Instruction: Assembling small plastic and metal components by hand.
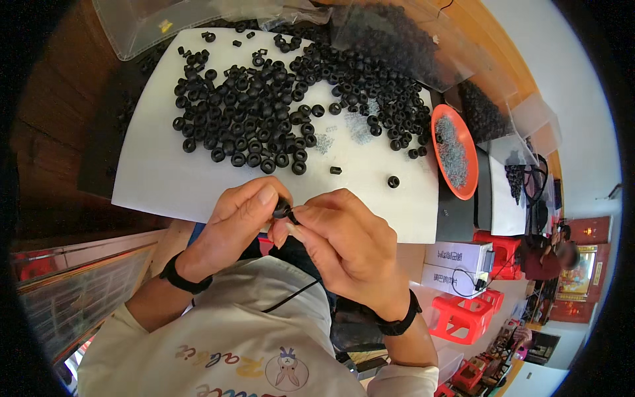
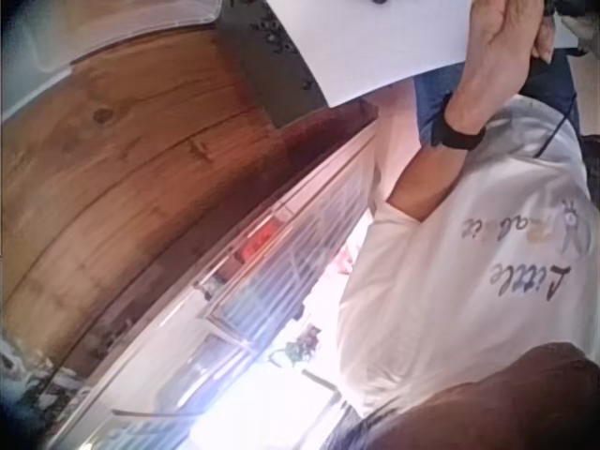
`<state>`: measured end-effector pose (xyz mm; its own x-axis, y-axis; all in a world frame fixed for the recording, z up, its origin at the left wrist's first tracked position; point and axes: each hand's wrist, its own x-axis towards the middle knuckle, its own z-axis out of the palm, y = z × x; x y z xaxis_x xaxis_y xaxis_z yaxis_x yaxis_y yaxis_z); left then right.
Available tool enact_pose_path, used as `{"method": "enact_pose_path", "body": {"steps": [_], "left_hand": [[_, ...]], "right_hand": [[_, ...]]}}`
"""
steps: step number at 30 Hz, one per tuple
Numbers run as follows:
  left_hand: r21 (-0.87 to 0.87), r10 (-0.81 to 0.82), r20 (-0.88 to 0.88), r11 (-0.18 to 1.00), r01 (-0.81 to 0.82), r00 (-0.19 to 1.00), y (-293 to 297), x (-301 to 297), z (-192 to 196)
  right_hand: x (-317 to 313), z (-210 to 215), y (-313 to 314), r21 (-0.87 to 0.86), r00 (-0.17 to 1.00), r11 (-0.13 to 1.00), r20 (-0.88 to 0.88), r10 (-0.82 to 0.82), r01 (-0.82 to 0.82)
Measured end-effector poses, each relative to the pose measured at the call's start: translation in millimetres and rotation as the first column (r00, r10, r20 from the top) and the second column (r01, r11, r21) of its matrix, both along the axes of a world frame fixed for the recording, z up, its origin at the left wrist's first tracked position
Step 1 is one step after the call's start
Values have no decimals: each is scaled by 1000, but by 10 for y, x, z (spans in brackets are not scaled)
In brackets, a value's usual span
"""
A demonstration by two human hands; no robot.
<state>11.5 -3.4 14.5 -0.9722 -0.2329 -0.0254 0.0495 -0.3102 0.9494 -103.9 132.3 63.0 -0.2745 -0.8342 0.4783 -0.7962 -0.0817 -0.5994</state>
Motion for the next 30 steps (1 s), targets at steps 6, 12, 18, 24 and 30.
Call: {"method": "enact_pose_path", "body": {"steps": [6, 12, 18, 24, 30], "left_hand": [[9, -26, -24, 1000, 26, 999, 11, -1, -48], [-68, -29, -49, 997, 25, 998, -13, 11, -33], [-48, -73, -107, 996, 69, 992, -50, 18, -89], [-25, -120, -141, 993, 118, 983, -46, 2, -125], [-74, -122, -118, 991, 114, 985, -29, -3, -41]], "right_hand": [[14, 30, -3, 21, 995, 1000, 101, 6, -8], [40, 80, -2, 59, 995, 998, 96, 6, -12], [30, 78, -17, 77, 988, 996, 152, 26, -38], [17, 9, 23, 87, 953, 995, 302, 20, -48], [-126, -40, 30, 191, 680, 952, 733, 23, -238]]}}
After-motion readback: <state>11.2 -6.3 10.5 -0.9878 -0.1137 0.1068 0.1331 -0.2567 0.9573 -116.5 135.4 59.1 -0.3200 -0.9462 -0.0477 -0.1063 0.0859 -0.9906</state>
